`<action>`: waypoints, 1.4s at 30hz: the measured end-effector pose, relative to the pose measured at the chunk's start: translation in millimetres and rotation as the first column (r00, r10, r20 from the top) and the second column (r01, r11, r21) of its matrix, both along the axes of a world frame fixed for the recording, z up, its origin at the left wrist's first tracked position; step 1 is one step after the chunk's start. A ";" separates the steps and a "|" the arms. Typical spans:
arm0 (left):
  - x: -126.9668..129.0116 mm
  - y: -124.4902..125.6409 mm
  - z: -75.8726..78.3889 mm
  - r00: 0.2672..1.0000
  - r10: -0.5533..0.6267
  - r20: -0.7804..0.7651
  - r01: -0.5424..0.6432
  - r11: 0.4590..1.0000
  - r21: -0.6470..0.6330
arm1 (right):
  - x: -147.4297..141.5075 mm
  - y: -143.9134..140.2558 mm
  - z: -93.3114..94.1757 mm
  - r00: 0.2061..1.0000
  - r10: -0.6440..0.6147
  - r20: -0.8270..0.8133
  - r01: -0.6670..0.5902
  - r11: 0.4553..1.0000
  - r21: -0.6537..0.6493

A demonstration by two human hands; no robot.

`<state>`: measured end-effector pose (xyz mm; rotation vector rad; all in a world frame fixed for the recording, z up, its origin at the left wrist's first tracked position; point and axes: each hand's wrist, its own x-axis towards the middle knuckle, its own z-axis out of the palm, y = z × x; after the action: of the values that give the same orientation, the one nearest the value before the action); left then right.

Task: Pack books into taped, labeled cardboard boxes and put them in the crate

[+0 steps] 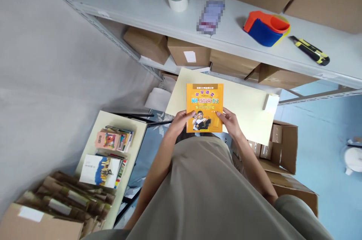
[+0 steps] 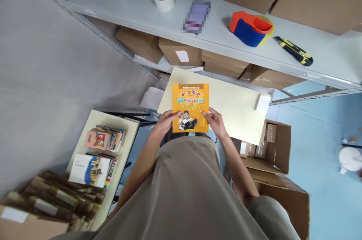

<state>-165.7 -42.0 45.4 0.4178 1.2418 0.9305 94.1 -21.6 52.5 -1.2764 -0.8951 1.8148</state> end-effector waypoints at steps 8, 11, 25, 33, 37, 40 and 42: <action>13.3 6.7 7.5 0.986 0.098 -0.133 -0.091 0.994 0.059 | -6.2 31.2 -15.6 0.999 0.050 0.010 -0.051 0.994 0.092; 15.0 8.0 8.5 0.978 0.147 -0.145 -0.138 0.988 0.071 | -7.3 38.4 -19.2 0.997 0.071 0.044 -0.076 0.989 0.127; 38.1 1.6 3.1 0.898 0.373 -0.232 -0.329 0.922 0.205 | -26.2 46.3 -28.8 0.957 -0.062 0.283 -0.022 0.958 0.285; 59.4 -7.2 29.6 0.821 0.193 -0.537 0.131 0.852 0.507 | -70.9 33.5 8.2 0.962 0.067 0.265 -0.151 0.938 0.313; 32.2 -2.8 36.8 0.840 0.289 -0.459 -0.042 0.878 0.476 | -50.3 50.0 11.6 0.988 0.097 0.120 -0.124 0.962 0.244; 11.5 0.6 34.3 0.927 0.293 -0.235 -0.203 0.917 0.343 | -33.8 56.0 17.9 0.984 0.178 0.018 -0.178 0.969 0.169; 4.2 0.4 30.8 0.976 0.213 -0.051 -0.194 0.949 0.247 | -27.9 56.2 22.7 0.981 0.192 -0.006 -0.189 0.972 0.139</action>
<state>-161.5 -41.6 76.2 0.5276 1.2629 1.2597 66.2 34.6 75.3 -1.1162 -1.1452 1.8718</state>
